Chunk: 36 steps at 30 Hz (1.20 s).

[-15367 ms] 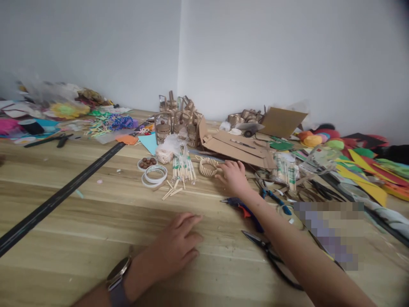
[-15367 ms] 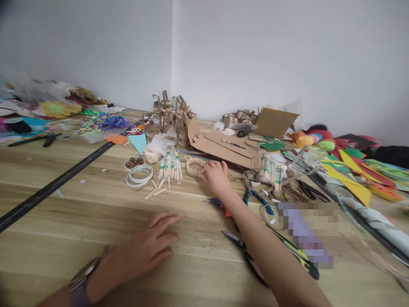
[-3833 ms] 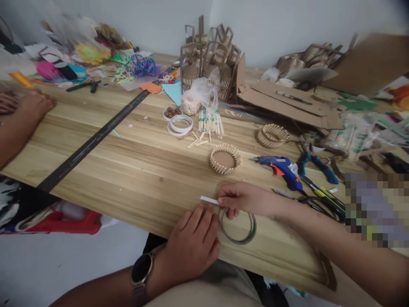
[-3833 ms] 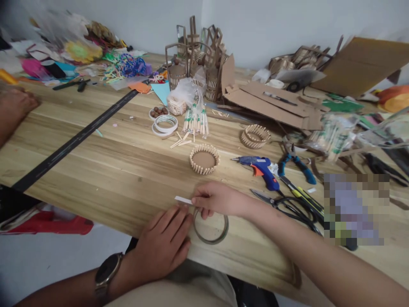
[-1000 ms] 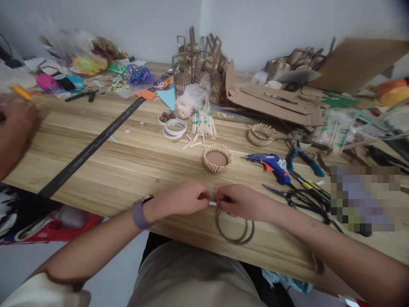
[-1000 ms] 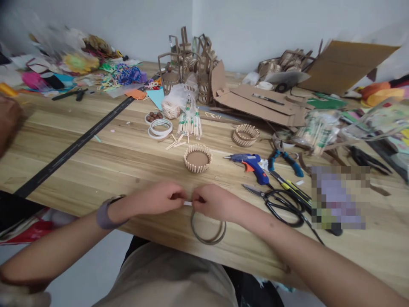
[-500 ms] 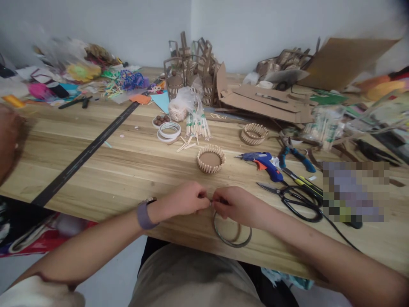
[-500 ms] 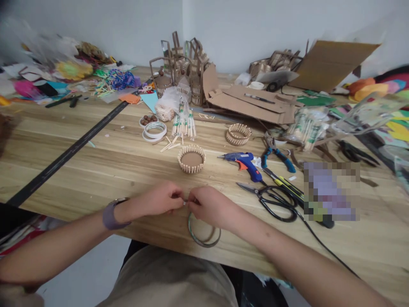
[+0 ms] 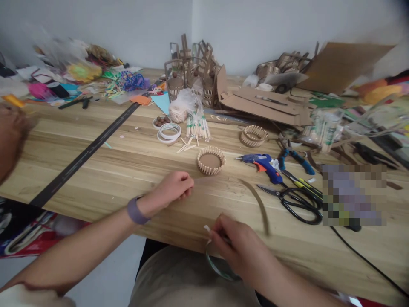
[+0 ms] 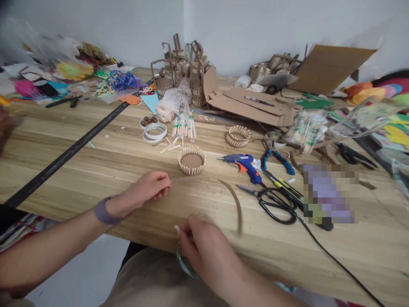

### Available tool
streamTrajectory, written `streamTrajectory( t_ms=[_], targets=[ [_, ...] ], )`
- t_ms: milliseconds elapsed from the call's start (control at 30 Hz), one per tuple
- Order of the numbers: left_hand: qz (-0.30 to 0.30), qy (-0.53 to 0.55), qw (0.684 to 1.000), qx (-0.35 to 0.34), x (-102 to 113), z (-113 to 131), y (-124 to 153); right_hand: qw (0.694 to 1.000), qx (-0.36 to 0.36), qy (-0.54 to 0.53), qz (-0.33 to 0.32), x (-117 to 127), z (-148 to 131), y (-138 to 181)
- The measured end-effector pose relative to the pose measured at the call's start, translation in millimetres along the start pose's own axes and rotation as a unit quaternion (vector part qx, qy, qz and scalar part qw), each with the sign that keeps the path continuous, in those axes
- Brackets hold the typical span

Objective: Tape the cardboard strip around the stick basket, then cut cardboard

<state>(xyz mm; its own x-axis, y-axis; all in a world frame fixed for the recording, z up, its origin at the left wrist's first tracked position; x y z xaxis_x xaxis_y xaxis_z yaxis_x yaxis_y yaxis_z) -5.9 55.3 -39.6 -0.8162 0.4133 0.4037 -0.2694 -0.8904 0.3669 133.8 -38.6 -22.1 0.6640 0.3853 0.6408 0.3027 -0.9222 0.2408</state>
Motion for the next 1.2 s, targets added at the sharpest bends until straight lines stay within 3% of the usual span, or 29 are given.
streamTrajectory(
  t_ms=[100,167,300,467,667,800,1067,1200],
  targets=[
    [-0.111,-0.042,0.992,0.046,-5.0,-8.3,4.4,0.999,0.012,-0.03,-0.028,11.5,-4.0,9.5],
    [-0.163,-0.106,0.981,0.021,-9.9,-5.7,10.8,0.997,-0.002,-0.056,-0.053,22.4,-4.1,4.8],
    [-0.132,-0.141,0.979,-0.064,-10.2,4.8,17.3,0.99,-0.016,-0.097,-0.102,33.1,-4.3,-16.8],
    [-0.185,-0.002,0.982,-0.041,-22.0,-2.3,24.3,0.983,-0.019,-0.113,-0.142,21.3,-3.8,-30.7],
    [-0.221,0.075,0.972,-0.023,-31.8,-3.2,27.7,0.99,-0.021,-0.028,-0.134,18.8,-9.0,-33.1],
    [-0.218,0.091,0.971,-0.037,-35.7,2.2,30.7,0.991,-0.022,0.008,-0.132,20.1,-12.3,-33.8],
    [-0.128,0.017,0.988,-0.09,-30.9,12.9,43.0,0.995,-0.053,0.033,-0.083,29.1,-7.3,-35.7],
    [-0.11,0.011,0.988,-0.105,-30.5,17.2,47.2,0.995,-0.058,0.012,-0.076,32.3,-8.7,-32.9]
  ],
)
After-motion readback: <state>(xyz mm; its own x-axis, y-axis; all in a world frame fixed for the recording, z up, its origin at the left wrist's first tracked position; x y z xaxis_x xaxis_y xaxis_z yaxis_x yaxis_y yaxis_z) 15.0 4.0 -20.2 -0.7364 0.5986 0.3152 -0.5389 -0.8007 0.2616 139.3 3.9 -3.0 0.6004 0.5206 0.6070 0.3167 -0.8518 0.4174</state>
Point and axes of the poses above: each hand's wrist, its own y-axis away from the middle knuckle, its own x-axis out of the back of the hand, z = x × y, the point moved 8 cm from there along -y, towards the middle knuckle, and after that the axes turned 3 degrees about z, right-handed, at the moved point
